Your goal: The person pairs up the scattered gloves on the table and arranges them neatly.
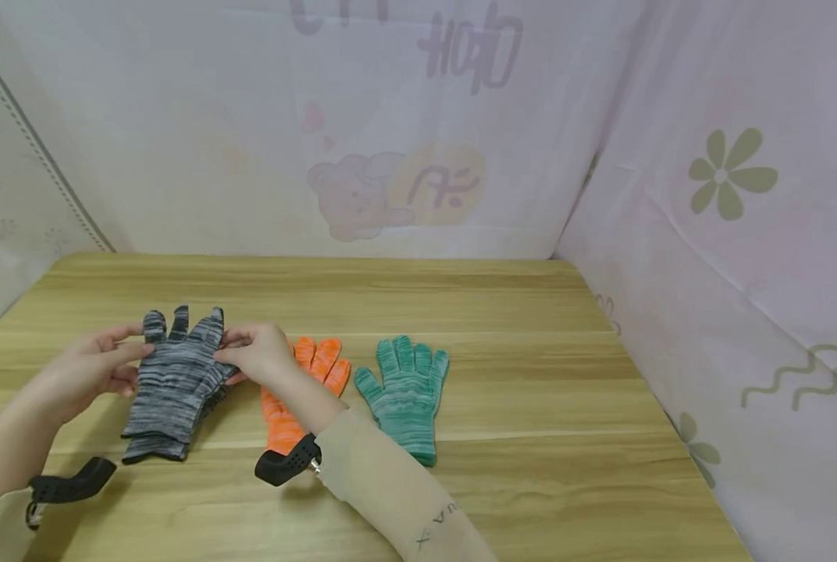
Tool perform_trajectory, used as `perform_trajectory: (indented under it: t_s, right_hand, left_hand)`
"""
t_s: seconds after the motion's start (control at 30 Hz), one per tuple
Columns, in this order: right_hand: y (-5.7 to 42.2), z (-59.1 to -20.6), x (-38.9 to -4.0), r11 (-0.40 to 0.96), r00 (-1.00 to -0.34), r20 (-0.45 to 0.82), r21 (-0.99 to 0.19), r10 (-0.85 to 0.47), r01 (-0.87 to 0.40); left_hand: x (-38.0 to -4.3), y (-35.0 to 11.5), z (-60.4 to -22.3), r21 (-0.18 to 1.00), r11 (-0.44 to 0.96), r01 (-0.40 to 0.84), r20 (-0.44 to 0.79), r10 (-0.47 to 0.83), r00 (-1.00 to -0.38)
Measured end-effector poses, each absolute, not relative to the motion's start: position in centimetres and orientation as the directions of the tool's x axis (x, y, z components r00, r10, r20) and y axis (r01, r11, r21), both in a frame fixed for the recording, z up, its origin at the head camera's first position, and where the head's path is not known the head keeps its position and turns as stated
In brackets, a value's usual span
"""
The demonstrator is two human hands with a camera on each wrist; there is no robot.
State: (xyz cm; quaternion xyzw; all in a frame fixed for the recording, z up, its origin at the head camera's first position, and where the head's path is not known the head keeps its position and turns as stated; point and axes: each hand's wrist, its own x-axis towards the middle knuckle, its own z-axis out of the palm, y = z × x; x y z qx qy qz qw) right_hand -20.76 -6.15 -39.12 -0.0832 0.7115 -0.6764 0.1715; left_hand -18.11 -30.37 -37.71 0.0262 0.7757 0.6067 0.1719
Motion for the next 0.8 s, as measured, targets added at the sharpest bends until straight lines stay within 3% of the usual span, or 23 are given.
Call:
perform_trajectory:
  t_s: [0.8]
  right_hand:
    - [-7.4, -41.1, -21.3, 0.149, -0.920, -0.171, -0.981, -0.353, 0.125]
  left_hand:
    - [-18.5, -31.8, -39.6, 0.938, 0.292, -0.187, -0.266, 0.262, -0.928]
